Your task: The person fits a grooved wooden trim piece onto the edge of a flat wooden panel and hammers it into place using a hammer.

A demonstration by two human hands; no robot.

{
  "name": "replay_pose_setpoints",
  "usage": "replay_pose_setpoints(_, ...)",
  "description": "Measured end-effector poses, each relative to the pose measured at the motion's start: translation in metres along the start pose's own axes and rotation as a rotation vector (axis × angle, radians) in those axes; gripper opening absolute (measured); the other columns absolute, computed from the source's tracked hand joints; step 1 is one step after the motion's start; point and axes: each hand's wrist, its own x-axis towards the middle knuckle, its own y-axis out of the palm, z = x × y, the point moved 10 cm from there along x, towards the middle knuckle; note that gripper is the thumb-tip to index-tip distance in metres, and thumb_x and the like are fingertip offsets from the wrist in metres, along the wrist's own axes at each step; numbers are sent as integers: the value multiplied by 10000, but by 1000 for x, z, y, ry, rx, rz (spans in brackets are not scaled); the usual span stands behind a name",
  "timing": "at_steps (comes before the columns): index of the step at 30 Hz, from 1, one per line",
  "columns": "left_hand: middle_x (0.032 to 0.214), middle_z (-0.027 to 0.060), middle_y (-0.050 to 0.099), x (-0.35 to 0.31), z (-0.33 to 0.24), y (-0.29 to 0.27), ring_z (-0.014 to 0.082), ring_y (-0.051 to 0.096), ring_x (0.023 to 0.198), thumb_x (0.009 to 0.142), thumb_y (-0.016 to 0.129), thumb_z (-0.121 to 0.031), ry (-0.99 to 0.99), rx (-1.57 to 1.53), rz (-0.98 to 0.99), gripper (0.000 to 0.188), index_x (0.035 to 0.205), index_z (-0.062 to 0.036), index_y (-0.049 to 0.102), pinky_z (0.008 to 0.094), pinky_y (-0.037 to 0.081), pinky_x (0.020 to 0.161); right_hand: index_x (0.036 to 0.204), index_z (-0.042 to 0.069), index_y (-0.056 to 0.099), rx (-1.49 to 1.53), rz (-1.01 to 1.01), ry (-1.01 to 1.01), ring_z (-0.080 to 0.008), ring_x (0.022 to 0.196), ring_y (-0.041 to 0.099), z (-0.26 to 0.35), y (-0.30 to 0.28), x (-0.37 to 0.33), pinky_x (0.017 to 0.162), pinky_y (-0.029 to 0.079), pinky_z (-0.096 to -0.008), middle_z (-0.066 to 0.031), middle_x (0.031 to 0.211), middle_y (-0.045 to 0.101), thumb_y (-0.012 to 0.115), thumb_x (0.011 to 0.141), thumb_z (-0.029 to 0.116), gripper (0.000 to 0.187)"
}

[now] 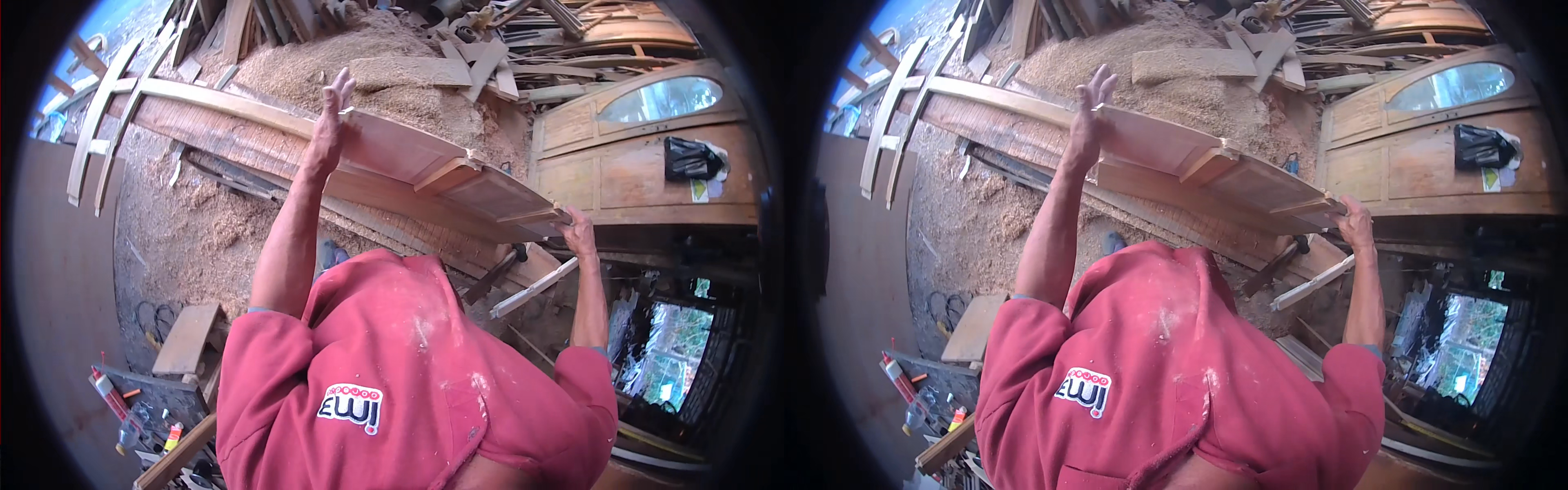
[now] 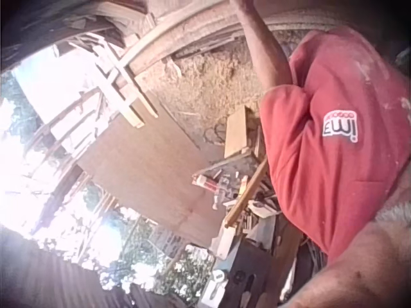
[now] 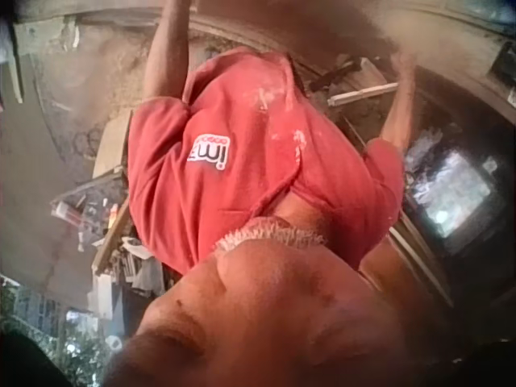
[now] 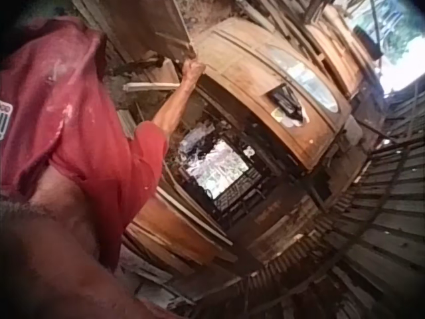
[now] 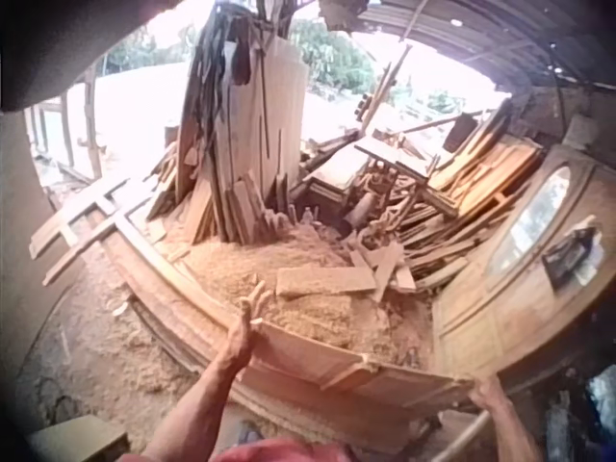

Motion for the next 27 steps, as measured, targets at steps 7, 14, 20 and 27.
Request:
replay_pose_setpoints(7, 1499, 203, 496, -1, -9, 1, 350, 316, 1488, 884, 99, -884, 55, 59, 54, 1071, 1571, -95, 330, 563, 106, 1240, 1029, 31, 649, -44, -13, -3, -462, 878, 628, 8, -3, 0, 744, 495, -470, -227, 905, 675, 841, 748, 216, 387)
replay_pose_setpoints(14, 1354, 194, 608, -39, -134, -2, 338, 534, 1324, 1000, 279, -725, 763, 443, -135, 866, 1436, -8, 490, 528, 366, 1151, 941, 35, 627, -37, 0, 64, -422, 894, 623, 6, -3, -9, 757, 467, -480, -183, 892, 653, 836, 736, 216, 345)
replay_pose_setpoints(20, 1391, 195, 521, -22, -226, 114, 382, 379, 1425, 994, 568, -522, 791, 1011, -131, 557, 1406, -148, 545, 565, 251, 1201, 963, 29, 604, 2, 13, 62, -452, 906, 621, 20, -8, -17, 766, 474, -481, -201, 918, 658, 838, 732, 212, 376)
replay_pose_setpoints(27, 1671, 181, 218, -18, -71, 150, 396, 160, 1550, 1077, 321, -500, 507, 1448, 114, 614, 1609, -196, 289, 578, 98, 1251, 895, 11, 577, -55, -162, -102, -448, 848, 605, 13, -17, -15, 744, 466, -483, -201, 853, 630, 861, 699, 196, 392)
